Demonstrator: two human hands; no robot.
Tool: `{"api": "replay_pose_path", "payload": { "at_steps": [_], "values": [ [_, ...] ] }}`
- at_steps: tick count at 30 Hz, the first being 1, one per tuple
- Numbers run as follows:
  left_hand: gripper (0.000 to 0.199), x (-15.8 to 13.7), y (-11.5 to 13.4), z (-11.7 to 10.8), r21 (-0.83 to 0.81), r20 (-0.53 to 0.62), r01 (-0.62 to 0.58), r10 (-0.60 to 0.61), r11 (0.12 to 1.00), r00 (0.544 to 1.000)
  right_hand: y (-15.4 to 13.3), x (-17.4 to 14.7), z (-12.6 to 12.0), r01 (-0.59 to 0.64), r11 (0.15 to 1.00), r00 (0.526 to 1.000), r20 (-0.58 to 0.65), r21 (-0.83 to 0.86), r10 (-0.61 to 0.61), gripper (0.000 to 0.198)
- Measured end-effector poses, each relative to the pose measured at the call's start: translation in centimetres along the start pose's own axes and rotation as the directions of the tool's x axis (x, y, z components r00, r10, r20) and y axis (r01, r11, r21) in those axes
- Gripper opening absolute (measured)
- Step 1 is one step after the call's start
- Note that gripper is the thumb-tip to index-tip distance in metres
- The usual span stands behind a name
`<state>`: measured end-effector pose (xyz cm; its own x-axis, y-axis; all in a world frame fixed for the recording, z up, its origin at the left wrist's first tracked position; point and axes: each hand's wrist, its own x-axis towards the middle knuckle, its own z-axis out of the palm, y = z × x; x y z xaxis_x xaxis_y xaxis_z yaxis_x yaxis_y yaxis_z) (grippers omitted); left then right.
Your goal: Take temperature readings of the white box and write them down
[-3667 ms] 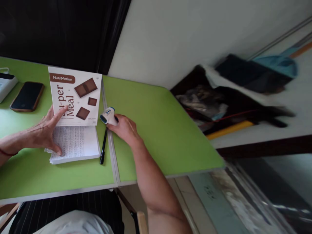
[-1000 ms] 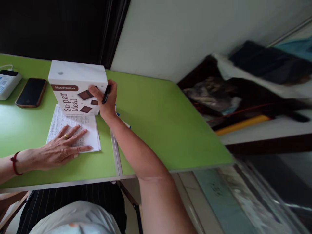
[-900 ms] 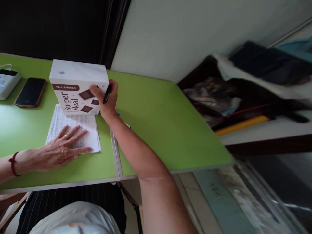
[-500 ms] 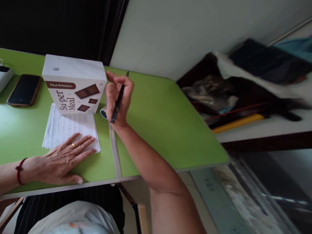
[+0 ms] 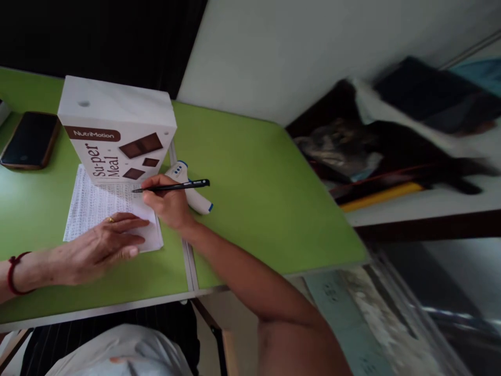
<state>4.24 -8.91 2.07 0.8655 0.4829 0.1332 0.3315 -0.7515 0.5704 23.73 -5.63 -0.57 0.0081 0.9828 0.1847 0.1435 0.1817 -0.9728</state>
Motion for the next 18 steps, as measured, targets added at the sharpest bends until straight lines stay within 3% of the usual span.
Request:
{"api": "replay_pose_path", "payload": {
  "at_steps": [3,6,10,18],
  "values": [
    [0.034,0.3,-1.0,-0.3,-0.065,-0.073,0.034,-0.038,0.997,0.997,1.4,0.3,0.1,0.032,0.999,0.996,-0.086,-0.032,-0.034,0.008],
    [0.029,0.1,-1.6,0.5,0.124,-0.134,0.069,-0.052,0.990,0.990,2.0,-0.1,0.1,0.038,0.996,0.991,-0.122,-0.084,-0.048,0.007],
    [0.036,-0.3,-1.0,1.5,0.474,-0.053,0.060,-0.039,0.878,0.998,1.6,-0.7,0.2,0.110,0.974,0.988,-0.085,-0.196,-0.129,0.010],
    [0.048,-0.2,0.0,1.5,0.574,0.028,0.080,-0.117,0.815,0.993,1.5,-0.7,0.4,0.211,0.948,0.977,0.006,-0.239,-0.215,0.013]
  ]
}}
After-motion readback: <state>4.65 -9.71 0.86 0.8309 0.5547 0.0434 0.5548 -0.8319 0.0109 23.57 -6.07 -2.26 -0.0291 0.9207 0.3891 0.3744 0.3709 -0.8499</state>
